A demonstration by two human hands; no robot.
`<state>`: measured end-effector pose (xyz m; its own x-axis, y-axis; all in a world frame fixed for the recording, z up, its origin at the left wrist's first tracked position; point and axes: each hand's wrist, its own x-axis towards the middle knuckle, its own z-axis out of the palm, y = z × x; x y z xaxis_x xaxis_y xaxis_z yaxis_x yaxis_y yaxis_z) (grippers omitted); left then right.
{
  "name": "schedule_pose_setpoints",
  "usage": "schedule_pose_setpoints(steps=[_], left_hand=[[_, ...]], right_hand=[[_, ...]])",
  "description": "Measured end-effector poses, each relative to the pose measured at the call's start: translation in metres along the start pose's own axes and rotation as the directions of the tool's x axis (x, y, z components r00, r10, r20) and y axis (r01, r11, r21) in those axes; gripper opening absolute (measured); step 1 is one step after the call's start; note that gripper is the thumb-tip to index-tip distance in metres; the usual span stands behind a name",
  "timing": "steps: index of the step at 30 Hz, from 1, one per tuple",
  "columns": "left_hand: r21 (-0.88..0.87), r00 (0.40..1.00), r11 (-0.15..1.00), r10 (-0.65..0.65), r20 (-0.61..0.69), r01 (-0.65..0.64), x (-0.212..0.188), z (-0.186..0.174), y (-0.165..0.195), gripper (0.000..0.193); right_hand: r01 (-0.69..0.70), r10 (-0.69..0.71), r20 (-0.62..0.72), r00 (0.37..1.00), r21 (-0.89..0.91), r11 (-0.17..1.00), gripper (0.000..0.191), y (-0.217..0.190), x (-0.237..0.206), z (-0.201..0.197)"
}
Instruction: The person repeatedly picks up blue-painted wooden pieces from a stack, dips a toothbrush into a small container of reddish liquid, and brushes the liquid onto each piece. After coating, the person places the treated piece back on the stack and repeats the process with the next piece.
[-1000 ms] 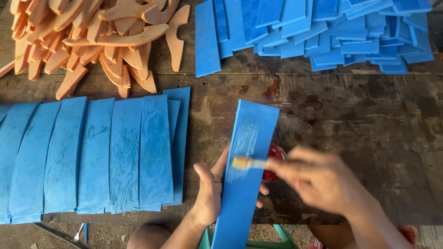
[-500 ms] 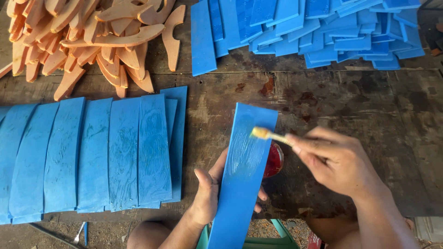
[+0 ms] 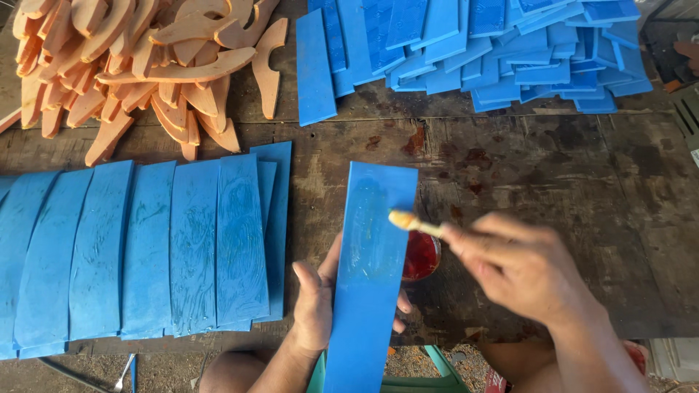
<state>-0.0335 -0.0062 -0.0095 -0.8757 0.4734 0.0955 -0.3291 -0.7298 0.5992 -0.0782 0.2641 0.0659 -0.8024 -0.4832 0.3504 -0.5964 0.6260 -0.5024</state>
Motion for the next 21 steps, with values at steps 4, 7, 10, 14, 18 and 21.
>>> schedule_pose_setpoints(steps=[4, 7, 10, 14, 18, 21], left_hand=[[-0.025, 0.996, 1.000, 0.014, -0.091, -0.016, 0.000, -0.002, 0.003, 0.110], [0.020, 1.000, 1.000, 0.006, -0.015, -0.006, -0.001, 0.000, 0.002, 0.109], [0.060, 0.998, 0.997, -0.054, 0.029, 0.053, -0.002, 0.007, 0.001, 0.109], [0.063, 0.992, 0.991, -0.119, -0.036, 0.121, -0.001, 0.021, 0.004, 0.098], [0.031, 0.992, 0.992, -0.123, -0.039, 0.125, 0.006, 0.029, 0.005, 0.084], [-0.020, 0.991, 0.991, -0.132, -0.023, 0.132, 0.008, 0.029, -0.001, 0.077]], right_hand=[[-0.065, 0.029, 0.247, 0.969, 0.135, 0.989, 0.031, -0.008, -0.005, 0.003], [-0.128, 0.096, 0.252, 0.963, 0.116, 0.985, 0.025, 0.000, 0.002, -0.003], [-0.086, 0.084, 0.023, 0.996, 0.081, 0.993, 0.028, 0.011, 0.006, -0.012], [-0.011, -0.002, -0.269, 0.963, -0.046, 0.999, 0.032, 0.016, -0.004, -0.016], [0.049, 0.000, -0.255, 0.967, 0.188, 0.981, 0.034, 0.015, -0.016, -0.012], [0.079, -0.051, -0.111, 0.992, 0.258, 0.963, 0.035, 0.010, -0.021, -0.007]])
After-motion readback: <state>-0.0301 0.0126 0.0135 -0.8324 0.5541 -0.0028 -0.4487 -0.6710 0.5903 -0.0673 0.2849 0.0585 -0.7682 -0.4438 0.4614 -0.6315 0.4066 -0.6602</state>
